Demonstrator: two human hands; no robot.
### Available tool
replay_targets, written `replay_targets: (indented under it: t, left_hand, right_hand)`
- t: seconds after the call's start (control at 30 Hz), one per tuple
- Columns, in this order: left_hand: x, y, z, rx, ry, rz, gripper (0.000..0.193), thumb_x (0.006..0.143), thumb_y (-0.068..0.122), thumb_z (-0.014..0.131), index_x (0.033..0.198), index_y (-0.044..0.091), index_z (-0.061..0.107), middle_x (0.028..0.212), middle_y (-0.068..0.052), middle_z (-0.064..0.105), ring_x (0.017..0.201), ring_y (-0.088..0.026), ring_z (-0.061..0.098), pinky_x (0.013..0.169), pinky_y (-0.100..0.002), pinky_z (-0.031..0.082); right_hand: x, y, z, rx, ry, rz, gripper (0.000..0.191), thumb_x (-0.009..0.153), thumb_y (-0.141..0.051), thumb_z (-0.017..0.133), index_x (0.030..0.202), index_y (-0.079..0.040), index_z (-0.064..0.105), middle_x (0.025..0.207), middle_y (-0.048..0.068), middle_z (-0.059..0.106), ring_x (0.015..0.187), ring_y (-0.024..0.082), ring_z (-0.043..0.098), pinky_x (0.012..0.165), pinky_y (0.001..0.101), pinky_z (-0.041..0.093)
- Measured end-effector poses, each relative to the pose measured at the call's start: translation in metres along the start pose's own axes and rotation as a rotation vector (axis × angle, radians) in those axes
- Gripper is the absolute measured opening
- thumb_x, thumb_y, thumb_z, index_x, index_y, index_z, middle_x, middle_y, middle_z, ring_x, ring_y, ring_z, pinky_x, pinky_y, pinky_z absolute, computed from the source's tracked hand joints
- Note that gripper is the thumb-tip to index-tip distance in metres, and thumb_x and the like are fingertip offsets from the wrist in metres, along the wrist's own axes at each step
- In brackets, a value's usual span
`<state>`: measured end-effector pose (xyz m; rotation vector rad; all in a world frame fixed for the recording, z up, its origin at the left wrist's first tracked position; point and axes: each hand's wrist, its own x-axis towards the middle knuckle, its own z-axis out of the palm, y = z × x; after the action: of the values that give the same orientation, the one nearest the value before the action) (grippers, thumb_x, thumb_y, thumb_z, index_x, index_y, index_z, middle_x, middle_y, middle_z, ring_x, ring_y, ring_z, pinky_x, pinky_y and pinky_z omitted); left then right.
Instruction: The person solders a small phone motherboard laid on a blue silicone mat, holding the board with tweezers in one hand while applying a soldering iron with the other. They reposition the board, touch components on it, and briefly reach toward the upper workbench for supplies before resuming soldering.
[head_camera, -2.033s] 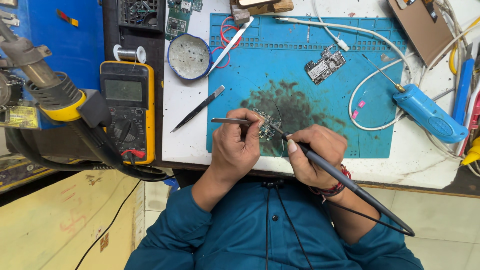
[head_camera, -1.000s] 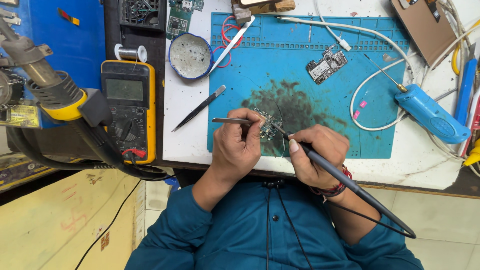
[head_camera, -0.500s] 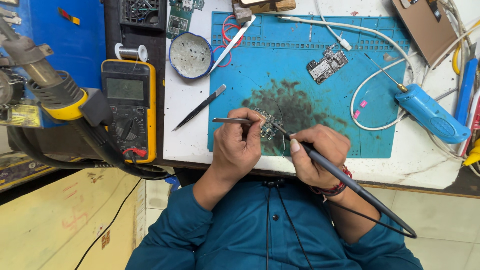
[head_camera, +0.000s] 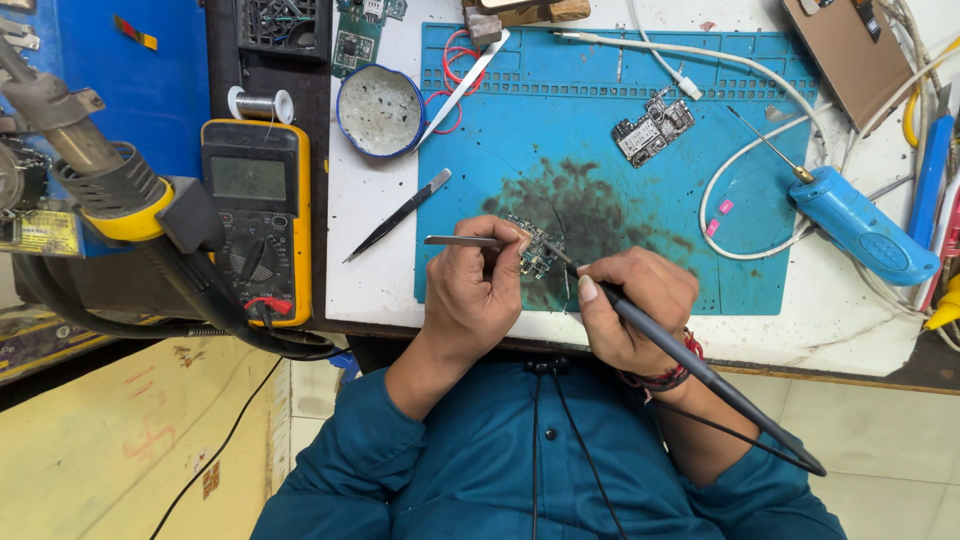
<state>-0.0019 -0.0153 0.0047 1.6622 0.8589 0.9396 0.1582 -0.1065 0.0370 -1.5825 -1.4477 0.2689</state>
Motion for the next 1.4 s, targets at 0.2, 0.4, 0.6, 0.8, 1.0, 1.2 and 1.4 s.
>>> replay_targets:
  t: [0.2,0.4,0.6,0.8,1.0,1.2,1.4]
  left_hand:
    - [-0.0005,0.0003,-0.0002,0.002,-0.001,0.003,0.016,0.103,0.000,0.066,0.113,0.002,0.054,0.102,-0.011,0.074,0.083,-0.015,0.076,0.070,-0.026,0.061]
    - [0.0008,-0.0004,-0.0005,-0.004,-0.008,0.012,0.015,0.103,0.000,0.065,0.113,0.002,0.053,0.102,-0.011,0.074,0.081,-0.014,0.076,0.069,-0.025,0.061]
    - [0.0008,-0.0004,0.0003,0.005,-0.007,-0.005,0.016,0.102,0.000,0.066,0.112,0.002,0.054,0.100,-0.011,0.075,0.080,-0.014,0.076,0.068,-0.025,0.061]
    - [0.0005,-0.0003,-0.0008,0.005,-0.003,0.010,0.016,0.103,0.000,0.066,0.113,0.002,0.054,0.101,-0.011,0.074,0.083,-0.015,0.076,0.070,-0.026,0.061]
    - [0.0004,0.0002,0.0001,0.003,-0.001,0.009,0.016,0.102,0.000,0.066,0.113,0.002,0.054,0.101,-0.011,0.074,0.081,-0.015,0.075,0.069,-0.026,0.060]
    - [0.0006,0.0003,-0.0002,-0.001,-0.002,-0.005,0.016,0.102,0.000,0.066,0.113,0.002,0.054,0.100,-0.011,0.074,0.081,-0.014,0.075,0.068,-0.025,0.061]
    - [0.0011,-0.0002,0.0001,-0.001,-0.005,0.004,0.016,0.103,0.000,0.066,0.113,0.002,0.053,0.101,-0.011,0.074,0.082,-0.015,0.076,0.069,-0.025,0.061]
  right_hand:
    - [0.0007,-0.0004,-0.0028,0.023,-0.021,-0.016,0.005,0.088,-0.004,0.068,0.090,-0.002,0.065,0.074,0.010,0.066,0.060,0.022,0.062,0.057,0.0330,0.045]
    - [0.0008,-0.0010,-0.0004,-0.009,0.003,0.010,0.004,0.089,-0.003,0.069,0.092,-0.002,0.066,0.074,0.010,0.065,0.061,0.023,0.062,0.058,0.0336,0.044]
    - [0.0001,-0.0009,-0.0018,0.014,-0.013,0.002,0.005,0.087,-0.003,0.069,0.091,-0.002,0.066,0.072,0.009,0.064,0.060,0.023,0.062,0.057,0.0333,0.045]
    - [0.0003,-0.0008,-0.0025,0.019,-0.034,-0.010,0.005,0.087,-0.003,0.068,0.090,-0.003,0.065,0.074,0.010,0.065,0.061,0.023,0.062,0.058,0.0338,0.045]
    - [-0.0003,-0.0006,-0.0019,-0.011,-0.005,0.012,0.005,0.088,-0.002,0.069,0.092,-0.002,0.065,0.075,0.011,0.065,0.061,0.023,0.062,0.057,0.0338,0.044]
    - [0.0001,-0.0008,-0.0008,0.000,-0.002,0.003,0.005,0.088,-0.002,0.068,0.092,-0.002,0.065,0.075,0.010,0.065,0.061,0.023,0.062,0.057,0.0338,0.044]
    - [0.0001,-0.0015,-0.0021,0.009,-0.021,-0.005,0.005,0.087,-0.002,0.068,0.091,-0.001,0.066,0.072,0.010,0.064,0.060,0.023,0.061,0.057,0.0338,0.045]
